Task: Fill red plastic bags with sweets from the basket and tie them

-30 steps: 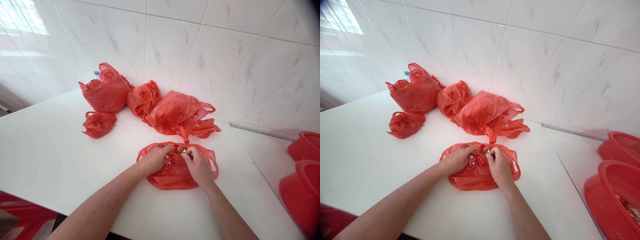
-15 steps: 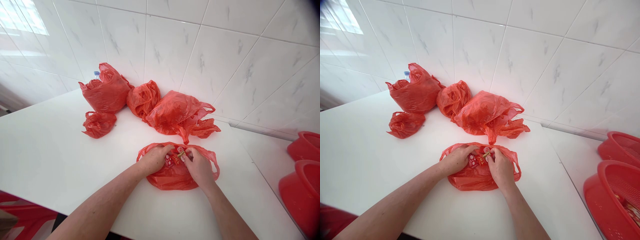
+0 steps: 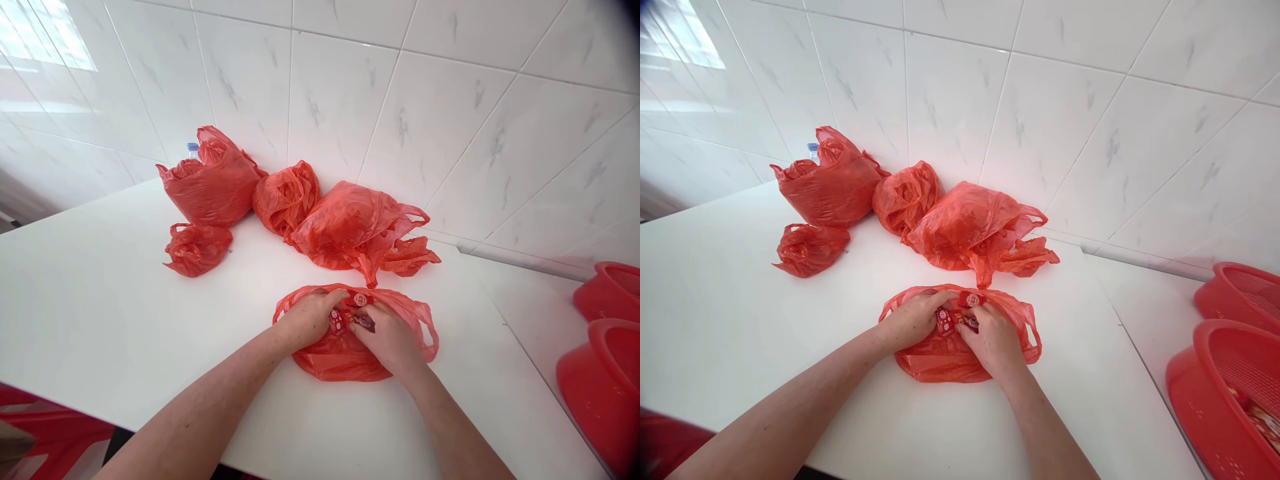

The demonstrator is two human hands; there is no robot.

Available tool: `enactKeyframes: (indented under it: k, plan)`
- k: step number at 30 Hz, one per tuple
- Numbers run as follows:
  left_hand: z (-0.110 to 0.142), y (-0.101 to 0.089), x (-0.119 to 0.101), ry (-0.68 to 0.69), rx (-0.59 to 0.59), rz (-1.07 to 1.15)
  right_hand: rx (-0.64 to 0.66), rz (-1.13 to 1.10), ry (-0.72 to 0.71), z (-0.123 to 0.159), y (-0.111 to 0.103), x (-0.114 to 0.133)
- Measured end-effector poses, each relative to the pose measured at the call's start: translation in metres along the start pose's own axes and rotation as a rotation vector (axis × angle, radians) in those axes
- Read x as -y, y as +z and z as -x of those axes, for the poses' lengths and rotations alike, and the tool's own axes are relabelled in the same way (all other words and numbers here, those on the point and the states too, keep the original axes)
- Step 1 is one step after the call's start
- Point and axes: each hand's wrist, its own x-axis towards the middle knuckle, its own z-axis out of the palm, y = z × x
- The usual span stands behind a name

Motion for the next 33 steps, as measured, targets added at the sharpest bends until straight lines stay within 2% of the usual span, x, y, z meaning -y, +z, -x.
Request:
enactKeyframes:
  k: [6, 11, 15, 19, 22, 27, 30, 33]
  plan:
    - [0.000, -0.001, -0.001, 0.005, 0.001, 0.016, 0.051, -0.017, -0.061, 0.000, 0.006, 0.000]
    - [0.000, -0.001, -0.001, -0.011, -0.003, 0.002, 0.012, -0.092, -0.051, -0.001, 0.010, 0.000]
    - [0.000, 0.001, 0.000, 0.004, -0.025, -0.018, -0.014, -0.186, -0.070, 0.000, 0.001, 0.004]
    - [0.000, 0.001, 0.000, 0.013, -0.036, -0.045, 0.091, -0.205, -0.098, 0.004, -0.009, 0.008]
    - [0.001, 0.001, 0.000, 0.016, -0.031, -0.049, 0.149, -0.192, -0.111, 0.005, -0.013, 0.008]
    - [0.000, 0.000, 0.001, 0.027, -0.029, -0.034, 0.014, -0.116, -0.034, 0.003, -0.016, 0.004]
    - [0.000, 0.000, 0.001, 0.040, -0.030, -0.030, 0.024, -0.058, 0.023, 0.001, -0.017, 0.002]
    - [-0.001, 0.001, 0.002, 0.042, -0.028, -0.033, 0.048, 0.006, 0.022, 0.000, -0.016, 0.002]
